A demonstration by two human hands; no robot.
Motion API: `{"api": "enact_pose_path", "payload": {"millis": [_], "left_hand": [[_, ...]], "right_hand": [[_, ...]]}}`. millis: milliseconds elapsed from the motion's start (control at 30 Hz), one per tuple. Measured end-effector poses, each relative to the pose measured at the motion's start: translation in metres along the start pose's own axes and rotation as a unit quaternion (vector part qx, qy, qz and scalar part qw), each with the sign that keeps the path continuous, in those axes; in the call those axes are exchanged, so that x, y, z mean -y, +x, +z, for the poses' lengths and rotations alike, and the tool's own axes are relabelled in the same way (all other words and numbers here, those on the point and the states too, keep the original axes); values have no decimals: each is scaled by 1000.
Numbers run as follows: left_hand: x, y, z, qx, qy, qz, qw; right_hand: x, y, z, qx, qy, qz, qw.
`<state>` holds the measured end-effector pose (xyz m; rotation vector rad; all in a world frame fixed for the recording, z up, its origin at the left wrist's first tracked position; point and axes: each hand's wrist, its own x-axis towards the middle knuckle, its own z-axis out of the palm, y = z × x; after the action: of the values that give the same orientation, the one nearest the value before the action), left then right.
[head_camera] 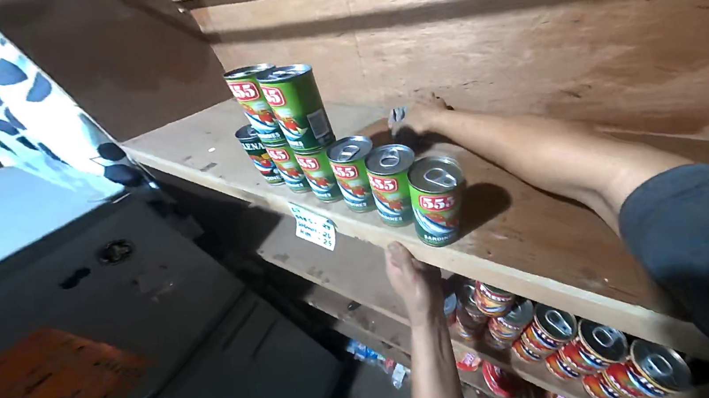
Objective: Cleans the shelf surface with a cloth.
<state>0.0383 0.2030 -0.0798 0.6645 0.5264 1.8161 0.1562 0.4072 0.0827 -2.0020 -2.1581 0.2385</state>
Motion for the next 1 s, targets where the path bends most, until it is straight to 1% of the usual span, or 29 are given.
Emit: {"api": "enact_pose_path", "payload": {"millis": [67, 133, 267, 300, 367, 433, 500, 533, 567, 633, 667, 733, 833, 933, 1000], "left_hand": [[-1, -1, 0, -5, -11, -2, 1000], [-2, -2, -3, -2, -18, -6, 1000], [-1, -1, -4, 0, -20, -3, 1000], [-1, 0, -4, -1, -21, -3, 1000], [0, -1, -3, -8, -17, -3, 1000], [-2, -1, -2, -14, 0, -2, 1000], [-2, -1, -2, -15, 19, -5, 1000], [-2, -1, -3, -11, 26, -5, 1000], [-2, -1, -3, -10, 31, -4, 999], [-4, -1, -1, -8, 39, -9, 999], [-4, -1, -1, -5, 35, -11, 999], [-3, -1, -3, 11, 27, -12, 1000], [-3, -1, -7, 28, 37, -11, 999], [-7, -3, -7, 39, 48, -10, 998], [-7, -5, -6, 40, 59, -11, 997]], "right_hand": [[21, 14, -1, -7, -9, 9, 1000], [35, 32, 3, 5, -16, -12, 1000], [40, 85, 20, -25, -9, -137, 990], [41, 91, 23, -28, -7, -156, 987], [35, 92, 25, -27, -5, -180, 983], [24, 81, 20, -4, -30, -198, 980], [6, 72, 23, -22, -64, -242, 968], [-7, 63, 27, -41, -57, -274, 959], [-16, 40, 23, -40, -47, -288, 956], [-18, -25, 3, 1, -32, -233, 972], [-23, -47, -1, 5, -35, -216, 976], [-33, -93, -8, 17, -33, -206, 978], [-50, -147, -6, -14, -52, -202, 978], [-45, -211, -13, 6, -87, -140, 986], [-49, -248, -17, 11, -104, -133, 986]]}}
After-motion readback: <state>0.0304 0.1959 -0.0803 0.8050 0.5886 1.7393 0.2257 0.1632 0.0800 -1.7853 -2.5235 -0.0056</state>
